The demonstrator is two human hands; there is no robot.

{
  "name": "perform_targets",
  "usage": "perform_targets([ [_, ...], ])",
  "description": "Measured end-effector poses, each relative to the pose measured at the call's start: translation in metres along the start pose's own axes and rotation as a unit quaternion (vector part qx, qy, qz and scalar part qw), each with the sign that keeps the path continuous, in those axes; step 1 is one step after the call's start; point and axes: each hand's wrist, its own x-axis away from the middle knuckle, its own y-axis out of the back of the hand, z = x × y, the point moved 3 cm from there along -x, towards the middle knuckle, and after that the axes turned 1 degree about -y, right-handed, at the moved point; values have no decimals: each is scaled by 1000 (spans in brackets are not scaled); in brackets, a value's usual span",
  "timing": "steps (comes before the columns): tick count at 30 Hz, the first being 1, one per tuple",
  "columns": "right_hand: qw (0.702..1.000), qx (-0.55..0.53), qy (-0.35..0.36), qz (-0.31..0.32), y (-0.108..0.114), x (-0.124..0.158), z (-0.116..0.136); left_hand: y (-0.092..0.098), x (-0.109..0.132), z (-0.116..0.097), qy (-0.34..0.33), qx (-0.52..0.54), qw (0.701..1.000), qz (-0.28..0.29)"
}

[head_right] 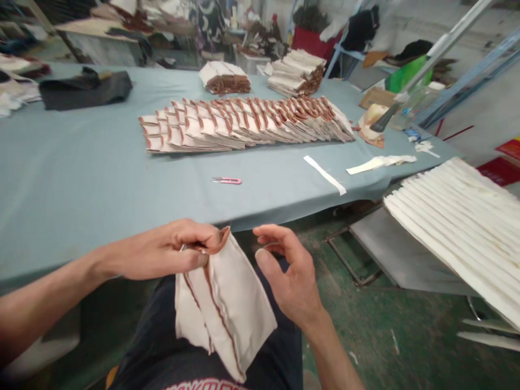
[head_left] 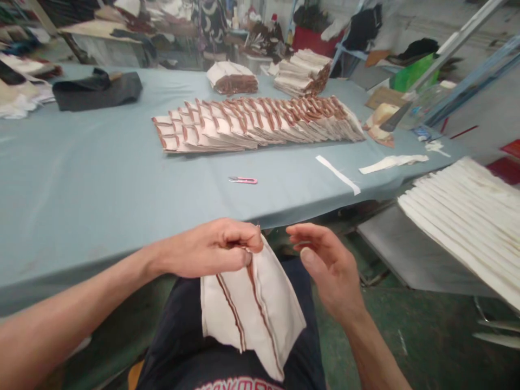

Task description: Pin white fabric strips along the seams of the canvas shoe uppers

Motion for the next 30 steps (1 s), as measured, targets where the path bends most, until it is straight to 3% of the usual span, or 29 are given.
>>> perform_targets([
  [3, 997, -27, 19, -73, 8, 1, 5, -8, 19, -7, -54, -21, 998, -27],
  [5, 995, -41, 30, -81, 10, 2, 10, -12, 28, -9, -66, -26, 997, -43],
  [7, 997, -44, 44, -51, 6, 4, 18, -16, 33, -8, -54, -41, 997, -49],
  [10, 995, -10, 80, 60, -9, 3, 35, -20, 33, -8, -54, -69, 995, -50],
  [13, 974, 74, 147, 157, -27, 0, 50, -23, 28, -10, -77, -86, 991, -62],
  [17, 943, 171, 222, 179, -39, -8, 57, -30, 26, -11, -89, -100, 989, -68],
  [21, 930, 204, 222, 213, -38, -9, 52, -35, 31, -9, -80, -97, 989, -71],
  [26, 937, 168, 173, 255, -38, -1, 45, -37, 38, -7, -94, -164, 975, -114],
  [30, 934, 168, 137, 283, -42, 4, 42, -35, 41, 0, -52, -139, 987, -61],
])
